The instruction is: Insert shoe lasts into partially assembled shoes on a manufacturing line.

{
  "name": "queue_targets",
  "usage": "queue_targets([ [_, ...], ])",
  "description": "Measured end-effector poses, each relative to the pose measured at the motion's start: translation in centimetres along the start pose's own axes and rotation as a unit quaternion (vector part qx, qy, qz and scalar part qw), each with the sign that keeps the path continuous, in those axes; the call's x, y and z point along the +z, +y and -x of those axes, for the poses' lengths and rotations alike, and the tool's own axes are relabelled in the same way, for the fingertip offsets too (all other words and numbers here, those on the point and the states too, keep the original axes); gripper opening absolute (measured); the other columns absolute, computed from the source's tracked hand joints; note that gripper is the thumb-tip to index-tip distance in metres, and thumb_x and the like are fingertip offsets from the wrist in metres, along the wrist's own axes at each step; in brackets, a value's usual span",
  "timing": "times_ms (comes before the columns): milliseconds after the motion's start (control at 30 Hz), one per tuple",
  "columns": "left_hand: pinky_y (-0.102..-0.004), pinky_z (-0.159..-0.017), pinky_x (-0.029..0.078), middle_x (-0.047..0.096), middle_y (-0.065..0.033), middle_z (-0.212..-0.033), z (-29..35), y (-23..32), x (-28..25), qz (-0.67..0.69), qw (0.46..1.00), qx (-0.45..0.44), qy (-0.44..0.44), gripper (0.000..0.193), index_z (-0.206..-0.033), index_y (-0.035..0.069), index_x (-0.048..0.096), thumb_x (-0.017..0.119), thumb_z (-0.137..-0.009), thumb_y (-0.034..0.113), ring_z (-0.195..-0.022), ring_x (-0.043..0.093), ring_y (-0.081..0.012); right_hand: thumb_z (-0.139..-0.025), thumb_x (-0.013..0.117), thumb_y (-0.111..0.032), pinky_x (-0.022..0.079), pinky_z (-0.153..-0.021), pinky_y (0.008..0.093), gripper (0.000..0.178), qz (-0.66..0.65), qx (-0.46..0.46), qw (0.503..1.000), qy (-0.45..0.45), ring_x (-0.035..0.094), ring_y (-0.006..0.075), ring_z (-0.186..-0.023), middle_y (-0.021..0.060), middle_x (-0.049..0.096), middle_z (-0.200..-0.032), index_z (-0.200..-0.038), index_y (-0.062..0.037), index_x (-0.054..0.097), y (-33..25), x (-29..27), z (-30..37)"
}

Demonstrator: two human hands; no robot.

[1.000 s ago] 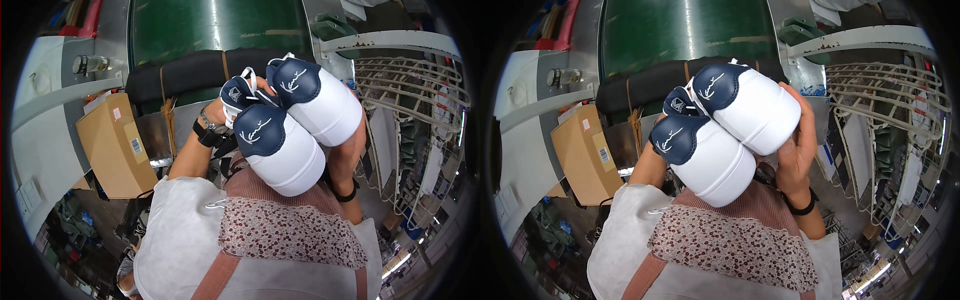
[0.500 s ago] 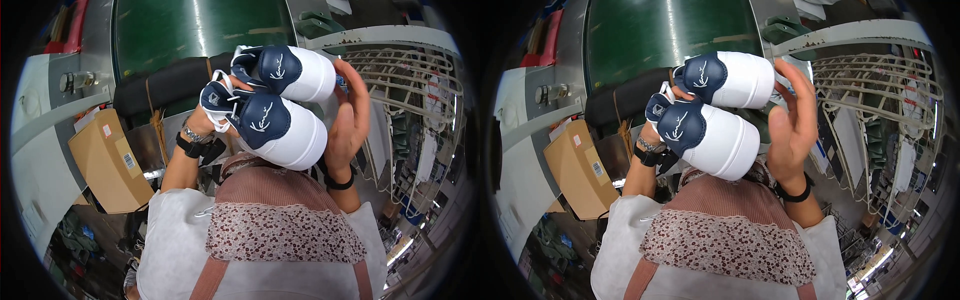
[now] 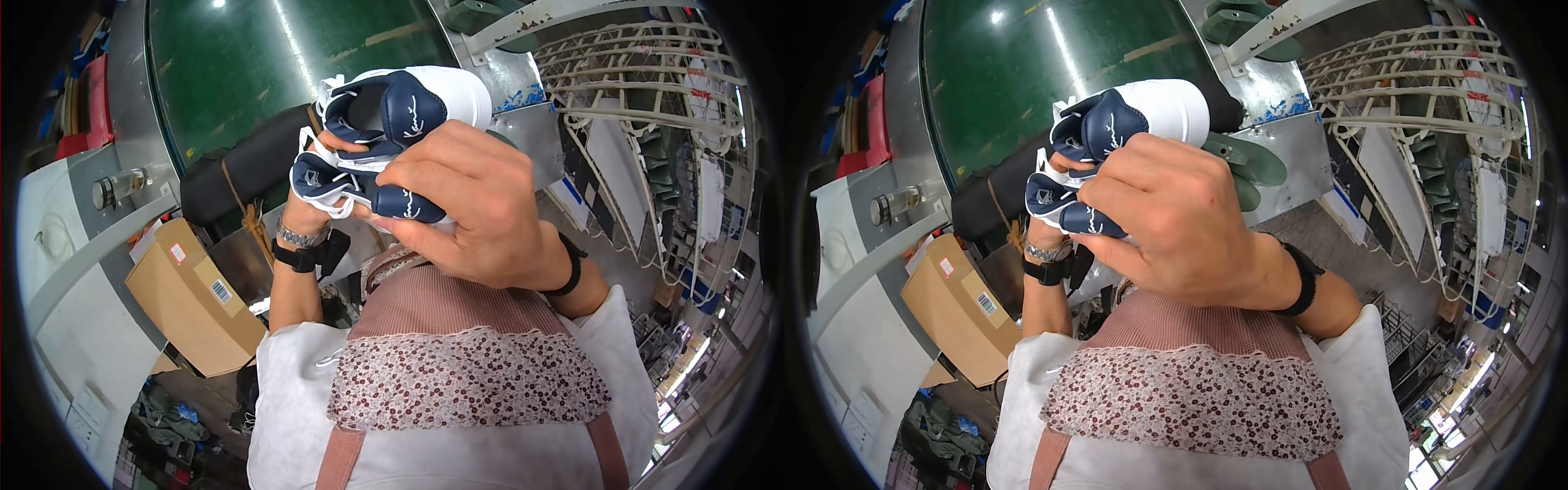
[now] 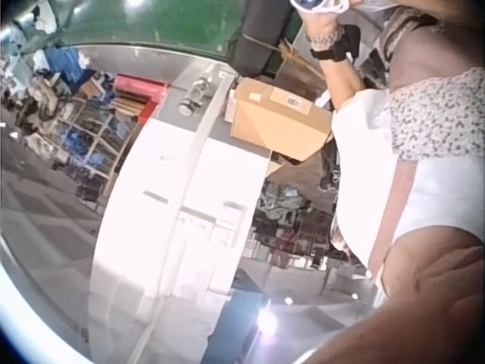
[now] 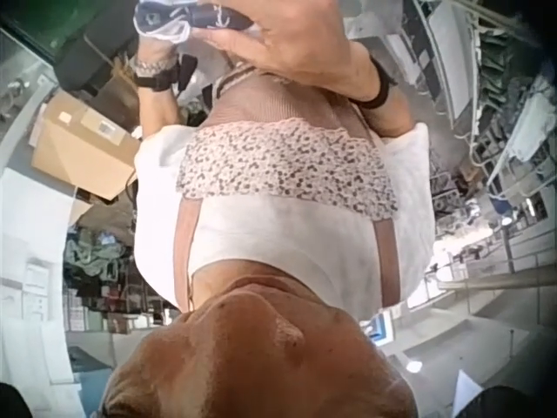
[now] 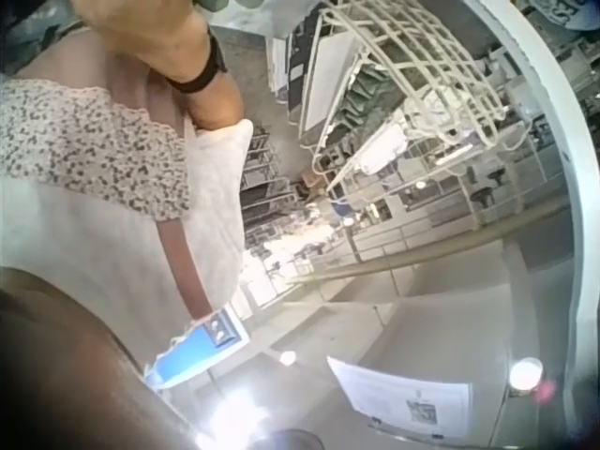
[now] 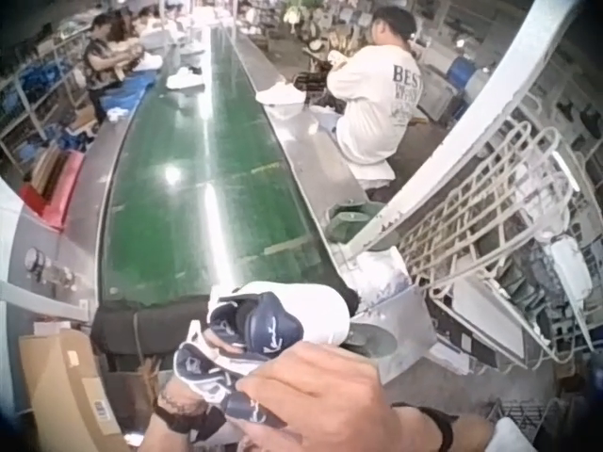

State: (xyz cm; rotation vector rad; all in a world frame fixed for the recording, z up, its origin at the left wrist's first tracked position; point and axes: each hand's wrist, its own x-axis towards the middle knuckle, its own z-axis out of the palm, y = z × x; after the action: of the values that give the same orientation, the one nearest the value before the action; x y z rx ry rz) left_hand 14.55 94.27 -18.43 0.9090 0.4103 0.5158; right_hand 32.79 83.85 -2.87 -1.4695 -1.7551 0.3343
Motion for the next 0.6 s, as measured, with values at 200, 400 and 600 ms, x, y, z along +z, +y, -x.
queue_targets([
  [200,-0.0356,-0.104,0.049,0.066,-0.0099,-0.121,0.2,0.5,-0.5,0.004,0.999,-0.042,0.005,0.085,-0.119,0.001,0.061,0.103,-0.046,0.018,-0.114,0.063,-0.0197,-0.068,0.086,-0.021,0.054,-0.076,0.0385,0.051,-0.009,-0.007,1.000,0.008,0.067,0.0321,-0.087,0.0176,0.070,-0.103,-0.110,0.0028,0.070,-0.2,-2.1,-1.4],
  [400,-0.0374,-0.109,0.042,0.063,-0.0090,-0.124,0.6,1.1,0.6,-0.006,0.999,-0.001,-0.051,0.077,-0.118,0.003,0.061,0.100,-0.054,0.021,-0.119,0.059,-0.0207,-0.071,0.088,-0.032,0.053,-0.089,0.0400,0.062,0.100,-0.016,0.994,-0.032,0.068,0.0354,-0.103,0.0178,0.070,-0.113,-0.118,0.0024,0.068,2.6,-4.3,-3.4],
  [600,-0.0352,-0.104,0.049,0.063,-0.0090,-0.123,0.2,0.0,0.3,0.084,0.992,0.017,-0.095,0.068,-0.115,0.003,0.061,0.098,-0.062,0.026,-0.114,0.062,-0.0191,-0.078,0.081,-0.035,0.054,-0.079,0.0424,0.044,0.031,-0.045,0.997,-0.050,0.067,0.0369,-0.086,0.0175,0.070,-0.093,-0.100,0.0017,0.069,4.3,-1.8,-3.1],
])
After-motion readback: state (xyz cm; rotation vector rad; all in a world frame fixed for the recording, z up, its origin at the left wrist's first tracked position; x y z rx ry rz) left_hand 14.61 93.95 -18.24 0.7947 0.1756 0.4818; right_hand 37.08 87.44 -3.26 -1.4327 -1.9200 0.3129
